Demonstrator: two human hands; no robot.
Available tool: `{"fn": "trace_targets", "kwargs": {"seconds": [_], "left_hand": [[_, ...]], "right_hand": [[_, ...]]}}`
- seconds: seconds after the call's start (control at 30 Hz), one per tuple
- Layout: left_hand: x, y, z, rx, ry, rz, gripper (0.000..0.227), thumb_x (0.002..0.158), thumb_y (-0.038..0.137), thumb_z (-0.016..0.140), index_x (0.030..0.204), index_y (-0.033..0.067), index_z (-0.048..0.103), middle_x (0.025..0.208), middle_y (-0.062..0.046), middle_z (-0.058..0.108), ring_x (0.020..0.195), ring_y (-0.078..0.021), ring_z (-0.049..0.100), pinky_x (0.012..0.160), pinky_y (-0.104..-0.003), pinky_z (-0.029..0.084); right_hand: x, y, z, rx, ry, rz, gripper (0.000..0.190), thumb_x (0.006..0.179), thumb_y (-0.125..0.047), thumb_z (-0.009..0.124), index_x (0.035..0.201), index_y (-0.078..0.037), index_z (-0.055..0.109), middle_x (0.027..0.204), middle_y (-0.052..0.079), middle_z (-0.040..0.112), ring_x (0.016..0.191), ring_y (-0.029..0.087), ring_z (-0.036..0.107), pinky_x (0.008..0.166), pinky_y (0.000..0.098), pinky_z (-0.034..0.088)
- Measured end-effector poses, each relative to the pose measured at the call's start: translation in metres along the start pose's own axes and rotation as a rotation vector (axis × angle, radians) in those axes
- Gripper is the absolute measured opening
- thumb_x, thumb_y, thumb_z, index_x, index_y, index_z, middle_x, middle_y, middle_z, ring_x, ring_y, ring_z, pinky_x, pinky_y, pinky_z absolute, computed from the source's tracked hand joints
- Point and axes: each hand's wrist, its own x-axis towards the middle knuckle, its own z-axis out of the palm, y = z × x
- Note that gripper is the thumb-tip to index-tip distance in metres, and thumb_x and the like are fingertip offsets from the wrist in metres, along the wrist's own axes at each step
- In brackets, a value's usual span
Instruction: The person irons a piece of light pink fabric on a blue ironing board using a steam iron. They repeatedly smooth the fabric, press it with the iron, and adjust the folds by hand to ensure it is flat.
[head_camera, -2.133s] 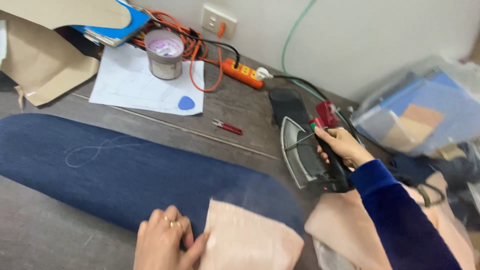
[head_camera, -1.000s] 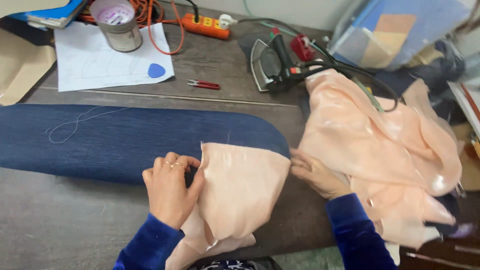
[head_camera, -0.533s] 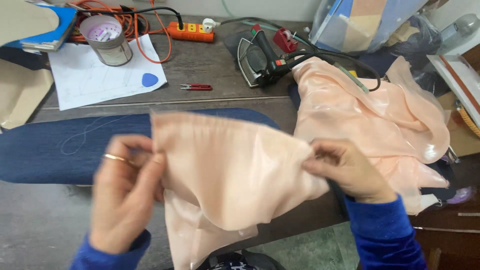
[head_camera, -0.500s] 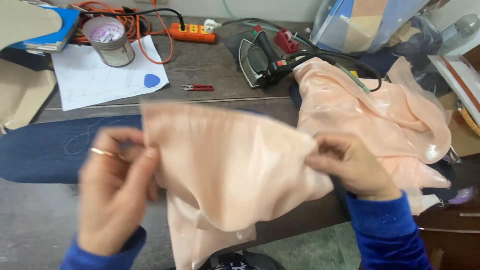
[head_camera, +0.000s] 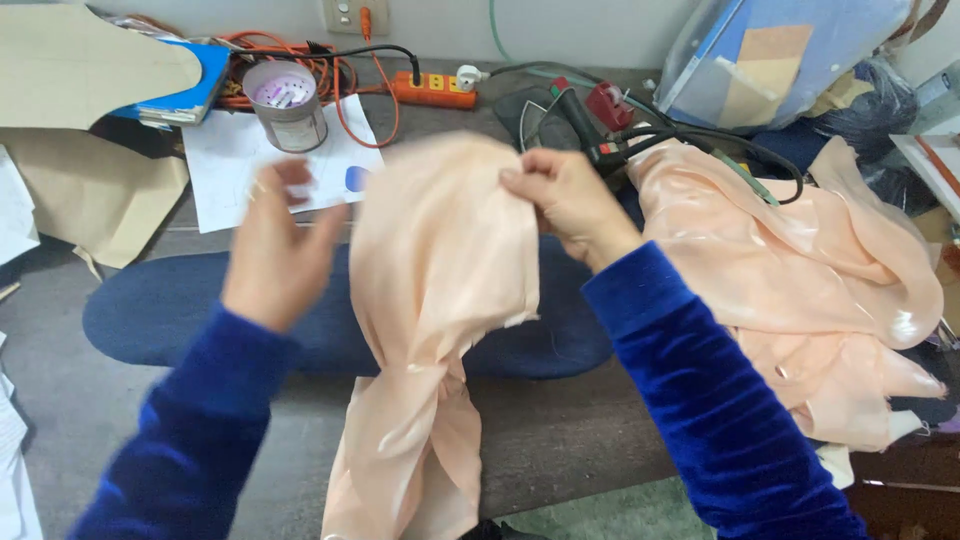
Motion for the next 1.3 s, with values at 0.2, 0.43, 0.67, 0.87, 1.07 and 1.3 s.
{"fn": "trace_targets", "kwargs": {"seconds": [0.2,0.43,0.67,0.87,1.07,1.3], "left_hand": [[-0.064,0.002,-0.003,0.191,-0.249,-0.118,0.032,0.085,0.012,0.068,0.114,0.0004,0.061,0.099,-0.019,0.065,0.098,-0.0385,0.065,0.078,-0.046,0.055],[-0.124,-0.006,-0.001,0.23,-0.228,-0.056,0.018,0.084,0.02,0.062,0.099,0.0103,0.061,0.091,-0.007,0.059,0.083,-0.0236,0.057,0.077,-0.037,0.045],[-0.166,-0.011,0.003,0.19,-0.234,-0.077,0.044,0.076,0.039,0.073,0.106,0.0098,0.059,0.103,-0.006,0.059,0.093,-0.0228,0.056,0.082,-0.035,0.044],[-0.186,-0.029,0.025,0.287,-0.487,-0.213,0.079,0.066,0.054,0.081,0.127,0.0161,0.049,0.129,-0.008,0.049,0.111,-0.0296,0.051,0.093,-0.043,0.041],[-0.162,-0.015,0.0,-0.298,-0.46,-0.143,0.012,0.087,0.025,0.059,0.083,0.0145,0.055,0.101,-0.004,0.069,0.094,-0.0179,0.065,0.084,-0.031,0.043],[-0.108,0.035,-0.037,-0.488,-0.353,-0.245,0.024,0.095,0.032,0.052,0.082,0.0122,0.05,0.078,0.004,0.049,0.073,-0.0067,0.044,0.064,-0.023,0.037]], "right_hand": [[0.031,0.052,-0.003,-0.158,0.05,0.099,0.016,0.081,-0.018,0.076,0.087,-0.006,0.067,0.066,0.004,0.065,0.055,0.016,0.069,0.045,0.0264,0.058],[-0.011,0.021,0.008,-0.26,0.016,0.145,0.012,0.089,-0.024,0.065,0.086,-0.014,0.061,0.07,-0.004,0.056,0.058,0.005,0.05,0.042,0.0217,0.039],[-0.064,0.018,0.0,-0.336,-0.074,0.339,0.034,0.088,-0.028,0.06,0.114,-0.007,0.061,0.088,0.01,0.069,0.074,0.019,0.067,0.056,0.0333,0.055],[-0.073,0.026,-0.021,-0.225,-0.209,0.362,0.035,0.084,-0.015,0.065,0.115,0.001,0.06,0.076,0.018,0.067,0.059,0.027,0.065,0.048,0.0354,0.056],[-0.068,0.014,-0.012,-0.125,-0.156,0.262,0.032,0.084,-0.015,0.064,0.115,-0.004,0.062,0.09,0.009,0.07,0.073,0.017,0.067,0.058,0.0337,0.057],[-0.059,-0.015,-0.007,0.001,-0.186,0.131,0.029,0.086,-0.013,0.064,0.113,-0.003,0.064,0.087,0.005,0.069,0.069,0.012,0.065,0.054,0.0243,0.053]]}}
